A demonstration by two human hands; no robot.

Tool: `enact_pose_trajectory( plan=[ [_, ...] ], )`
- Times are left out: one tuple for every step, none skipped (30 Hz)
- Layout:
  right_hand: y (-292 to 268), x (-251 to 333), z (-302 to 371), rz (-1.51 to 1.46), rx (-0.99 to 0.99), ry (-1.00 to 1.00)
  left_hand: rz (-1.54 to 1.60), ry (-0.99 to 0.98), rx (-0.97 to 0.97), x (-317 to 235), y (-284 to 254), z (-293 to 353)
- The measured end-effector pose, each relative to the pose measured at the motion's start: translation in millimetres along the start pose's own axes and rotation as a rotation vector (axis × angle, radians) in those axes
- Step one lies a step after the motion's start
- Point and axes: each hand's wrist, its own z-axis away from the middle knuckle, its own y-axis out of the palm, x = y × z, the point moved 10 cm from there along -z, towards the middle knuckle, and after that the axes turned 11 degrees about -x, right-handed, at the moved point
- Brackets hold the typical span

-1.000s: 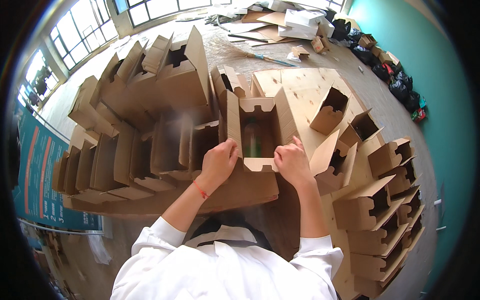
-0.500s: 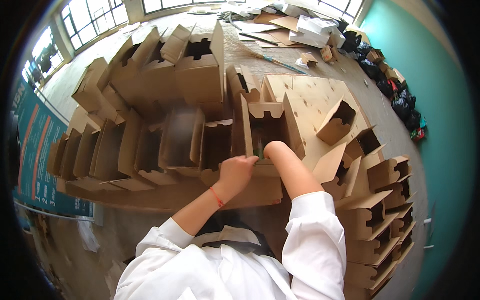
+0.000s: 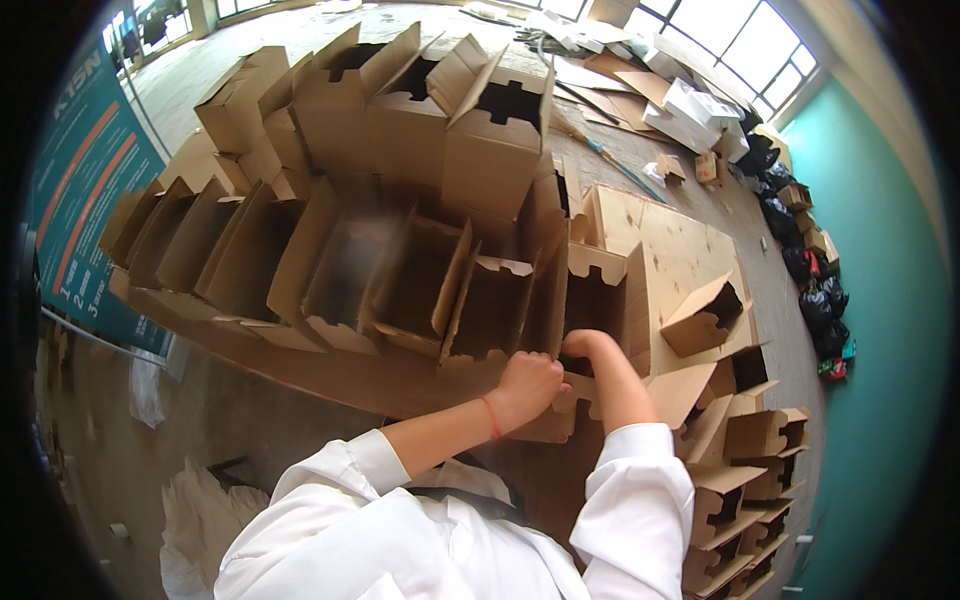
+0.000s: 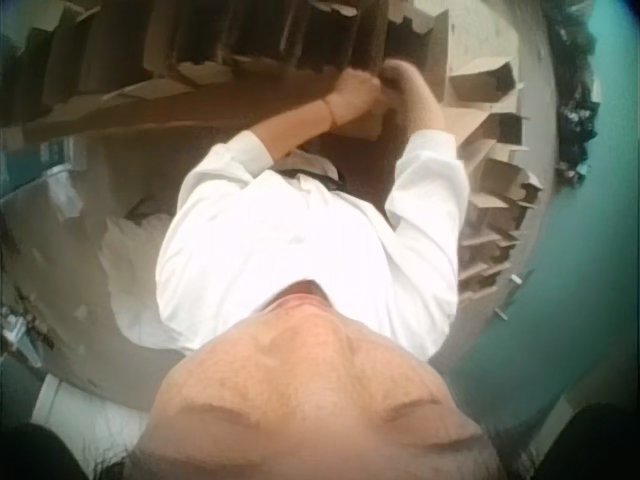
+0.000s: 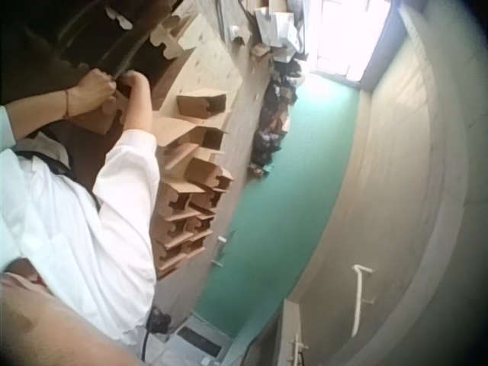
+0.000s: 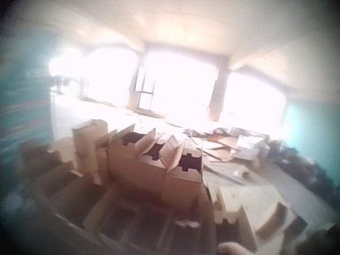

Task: The person folds cardboard dividers and places them into larger cardboard boxes, then inserts plastic bottles into the compartments by hand.

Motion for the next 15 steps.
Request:
enact_pose_trajectory(
  plan=[
    [5,1,-8,0.009,-0.024,0.012,-0.004,0.0,-0.009,1,0,2],
    [7,-1,-14,0.014,-0.04,0.03,-0.006,0.003,-0.018,2,-1,2],
    [8,-6,-20,0.023,-0.058,0.05,0.0,0.011,-0.03,3,-2,2],
    [6,-6,-19,0.026,-0.078,0.069,0.005,0.024,-0.044,3,-3,2],
    [4,-7,-17,0.021,-0.09,0.085,0.012,0.039,-0.056,2,-4,3],
    [4,-9,-15,0.01,-0.101,0.104,0.015,0.043,-0.053,2,-1,5],
    [0,-10,-11,-0.017,-0.12,0.118,0.014,0.054,-0.056,0,-1,4],
    [-4,-12,-6,-0.094,-0.135,0.139,0.014,0.067,-0.059,-2,-2,2],
    [-9,-14,1,-0.202,-0.151,0.16,0.014,0.06,-0.06,0,-2,0],
    [-15,-14,9,-0.334,-0.167,0.179,0.013,0.052,-0.06,3,-6,-1],
    [-21,-11,17,-0.61,-0.199,0.194,0.012,0.044,-0.06,4,-8,-1],
    [-24,-8,25,-0.768,-0.173,0.15,0.019,0.044,-0.059,5,-8,-1],
    [-28,-7,33,-0.922,-0.148,0.103,0.026,0.043,-0.062,6,-6,-1],
    [-32,-4,43,-1.076,-0.118,0.056,0.035,0.04,-0.06,8,-6,0],
    [-39,-11,57,-1.233,-0.206,0.052,0.043,0.068,-0.059,4,-6,-1]
  ],
)
